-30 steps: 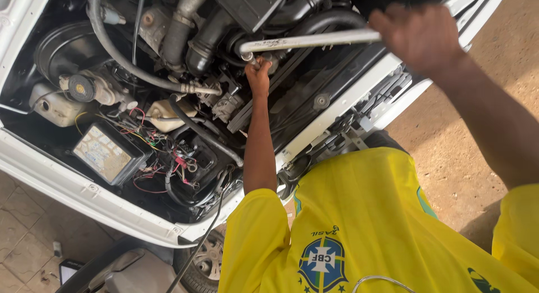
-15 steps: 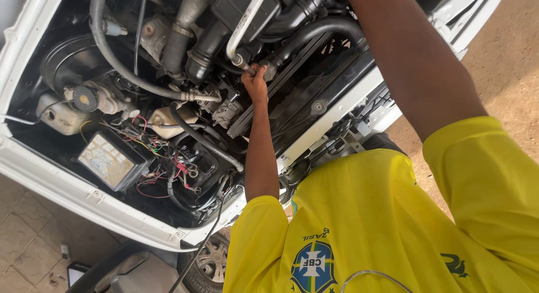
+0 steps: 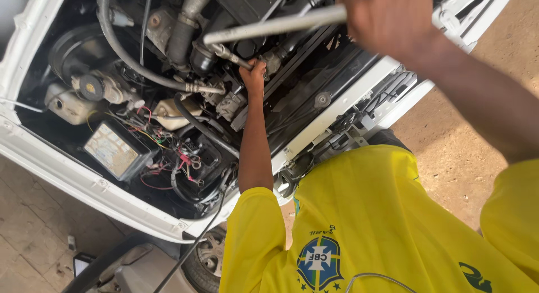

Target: The person loosens a bolt on an engine component using a socket wrench and then removes a bracket by hand.

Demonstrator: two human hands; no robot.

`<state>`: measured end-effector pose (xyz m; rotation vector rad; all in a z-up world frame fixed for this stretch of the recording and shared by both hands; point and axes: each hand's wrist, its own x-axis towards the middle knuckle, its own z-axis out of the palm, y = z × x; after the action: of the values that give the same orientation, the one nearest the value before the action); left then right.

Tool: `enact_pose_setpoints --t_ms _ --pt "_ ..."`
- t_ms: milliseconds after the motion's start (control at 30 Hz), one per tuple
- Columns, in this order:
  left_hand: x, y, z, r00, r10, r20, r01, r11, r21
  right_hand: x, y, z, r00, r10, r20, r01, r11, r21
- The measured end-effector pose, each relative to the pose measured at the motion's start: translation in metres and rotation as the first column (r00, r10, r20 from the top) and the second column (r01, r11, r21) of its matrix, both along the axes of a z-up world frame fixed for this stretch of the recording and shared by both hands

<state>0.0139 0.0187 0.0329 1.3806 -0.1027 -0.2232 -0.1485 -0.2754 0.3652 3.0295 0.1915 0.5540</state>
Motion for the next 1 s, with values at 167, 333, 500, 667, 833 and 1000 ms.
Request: enact_pose_setpoints --t_ms 167,333,500,667,833,1000 --pt "0.004 0.006 -0.008 0.999 -0.05 -0.004 0.05 0.993 0.108 -0.068 0.024 -0.023 0.997 -0.032 -0.068 0.039 0.994 0.103" --pt "0.011 0.004 -0.035 0.99 0.041 -0.138 -0.018 0.986 0.165 -0.122 0.063 -0.021 0.976 -0.08 -0.201 0.138 0.947 0.291" --pt "0.016 0.012 -0.052 0.983 -0.156 0.098 0.135 0.972 0.195 -0.142 0.092 -0.037 0.943 -0.122 -0.308 0.249 0.874 0.417" --pt "0.009 0.002 -0.047 0.992 -0.108 0.068 0.102 0.991 0.089 -0.162 0.118 -0.043 0.906 -0.109 -0.409 0.309 0.831 0.463" --pt "-0.001 0.003 -0.036 0.988 -0.066 0.138 0.046 0.988 0.149 -0.172 0.122 -0.056 0.958 -0.114 -0.262 0.221 0.877 0.427" --pt "-0.007 0.001 -0.035 0.97 -0.041 0.238 0.022 0.997 0.08 -0.149 0.064 -0.073 0.977 -0.058 -0.205 0.112 0.958 0.263"
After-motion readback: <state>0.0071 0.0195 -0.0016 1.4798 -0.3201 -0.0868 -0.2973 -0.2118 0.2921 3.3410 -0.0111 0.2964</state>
